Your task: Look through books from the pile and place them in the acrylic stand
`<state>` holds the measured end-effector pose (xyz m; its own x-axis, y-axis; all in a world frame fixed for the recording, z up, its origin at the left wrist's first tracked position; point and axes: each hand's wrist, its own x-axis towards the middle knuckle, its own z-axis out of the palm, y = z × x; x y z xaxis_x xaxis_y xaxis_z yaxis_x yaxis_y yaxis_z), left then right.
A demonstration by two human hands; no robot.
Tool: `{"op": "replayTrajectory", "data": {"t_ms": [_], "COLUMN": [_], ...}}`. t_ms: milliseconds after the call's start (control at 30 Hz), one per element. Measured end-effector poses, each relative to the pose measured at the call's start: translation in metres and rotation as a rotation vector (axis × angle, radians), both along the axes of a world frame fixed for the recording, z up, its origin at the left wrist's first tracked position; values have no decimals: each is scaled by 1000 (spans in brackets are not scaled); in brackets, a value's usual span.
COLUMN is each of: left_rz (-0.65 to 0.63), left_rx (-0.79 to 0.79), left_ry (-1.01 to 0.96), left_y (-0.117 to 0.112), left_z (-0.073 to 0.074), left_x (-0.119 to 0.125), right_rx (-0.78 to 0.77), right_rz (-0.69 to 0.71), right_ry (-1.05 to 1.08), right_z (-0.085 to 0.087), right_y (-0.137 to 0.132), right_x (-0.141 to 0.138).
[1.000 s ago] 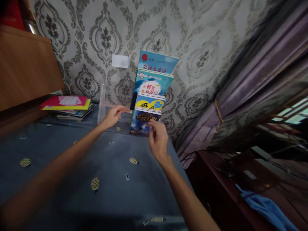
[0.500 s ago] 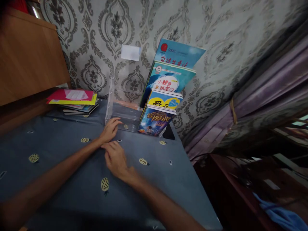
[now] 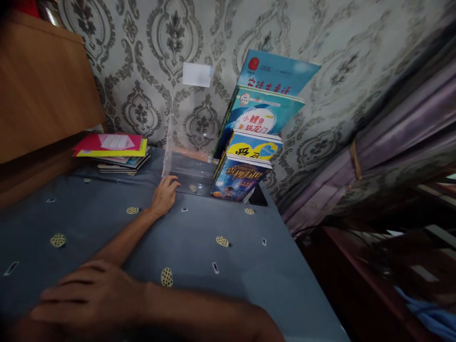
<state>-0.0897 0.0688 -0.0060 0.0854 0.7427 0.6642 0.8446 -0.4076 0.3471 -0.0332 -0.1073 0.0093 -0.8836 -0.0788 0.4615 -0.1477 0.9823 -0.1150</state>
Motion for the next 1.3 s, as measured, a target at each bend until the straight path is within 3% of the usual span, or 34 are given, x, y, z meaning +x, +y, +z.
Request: {"op": "replayTrajectory", "data": {"t_ms": [167, 367, 533, 700, 967, 1300], "left_rz": [3, 2, -5, 6, 1, 0], "left_rx": [3, 31, 61, 69, 63, 46], "left_ry": [2, 29, 57, 94, 110, 105], "left_y": [0, 0, -1, 0, 1, -1], "left_z": [-1, 0, 1, 0, -1, 1], "left_x": [0, 0, -1, -1, -2, -2], "right_rx": [-151, -394, -549, -616, -675, -614], "right_rz": [-151, -91, -53, -113, -107, -134], "right_ry": [39, 12, -53, -61, -63, -40], "right_z": [-1, 3, 7, 16, 17, 11], "right_y": [14, -1, 2, 3, -3, -1], "right_x": [1, -6, -4, 4, 4, 2]}}
